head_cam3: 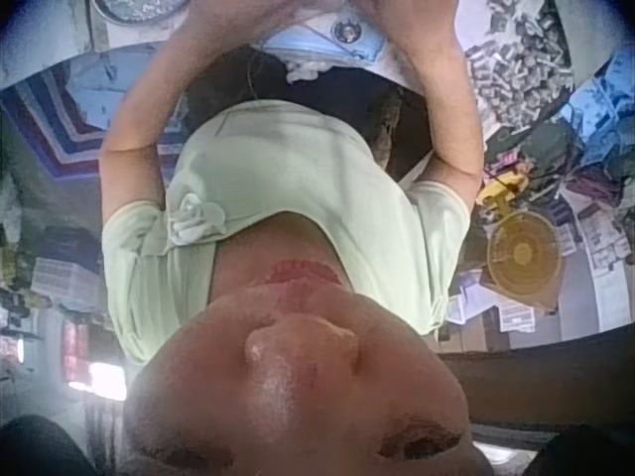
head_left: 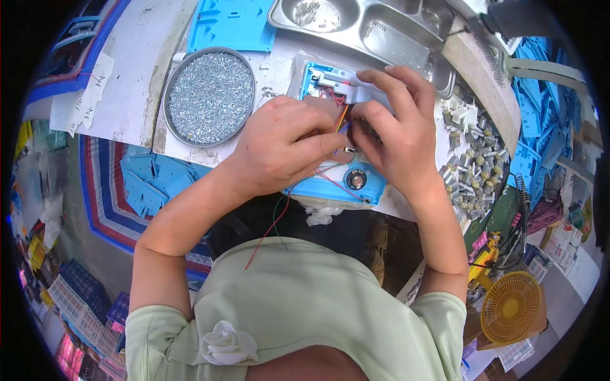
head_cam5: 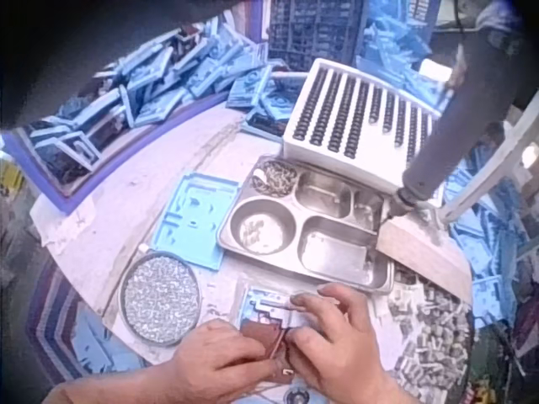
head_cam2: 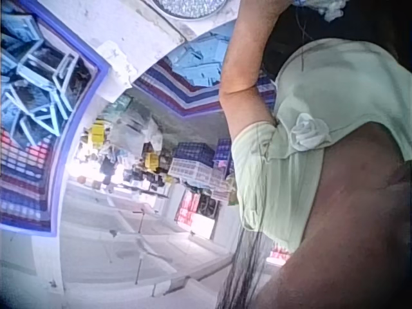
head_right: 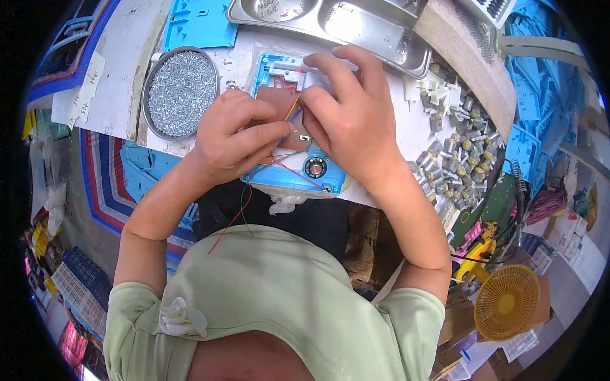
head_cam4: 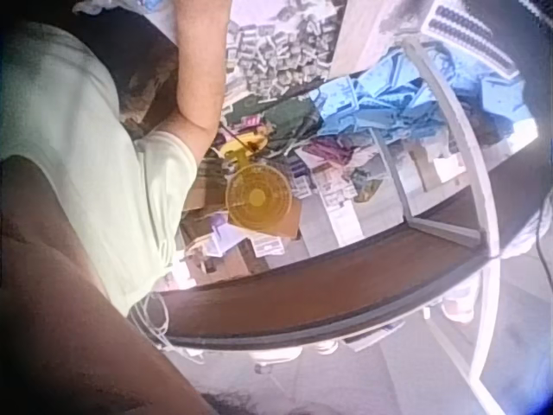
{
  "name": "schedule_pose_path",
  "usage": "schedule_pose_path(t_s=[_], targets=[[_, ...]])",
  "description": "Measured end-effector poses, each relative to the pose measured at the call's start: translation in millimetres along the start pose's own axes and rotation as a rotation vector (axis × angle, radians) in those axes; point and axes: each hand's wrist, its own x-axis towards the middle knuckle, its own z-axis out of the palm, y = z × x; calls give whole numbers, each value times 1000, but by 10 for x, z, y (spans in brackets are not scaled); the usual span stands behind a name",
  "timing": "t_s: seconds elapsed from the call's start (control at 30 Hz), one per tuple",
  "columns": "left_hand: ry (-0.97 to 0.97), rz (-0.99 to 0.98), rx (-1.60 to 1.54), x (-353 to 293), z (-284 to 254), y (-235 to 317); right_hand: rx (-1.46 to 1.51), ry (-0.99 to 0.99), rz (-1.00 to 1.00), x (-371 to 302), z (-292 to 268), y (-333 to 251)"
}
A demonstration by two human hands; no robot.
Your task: Assemble internal components of a blue electronic device using a soldering iron and an electric screwdriver.
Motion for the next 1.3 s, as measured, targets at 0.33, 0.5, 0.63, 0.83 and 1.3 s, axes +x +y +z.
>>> schedule_pose_path(t_s=[0.33, 0.5, 0.63, 0.83, 1.3], targets=[[-78, -26, 35, -108, -122, -32, 78, 16, -73, -30, -23, 133], [-101, -2, 33, -123, -141, -54, 68, 5, -77, 54, 90, 25], [-130, 33, 2, -116, -152, -68, 99, -66, -167, 102, 110, 51], [-149, 73, 2, -103, -153, -94, 144, -160, -286, 225, 86, 68], [73, -472, -53, -111, -134, -68, 27, 113, -11, -204, -110, 175]])
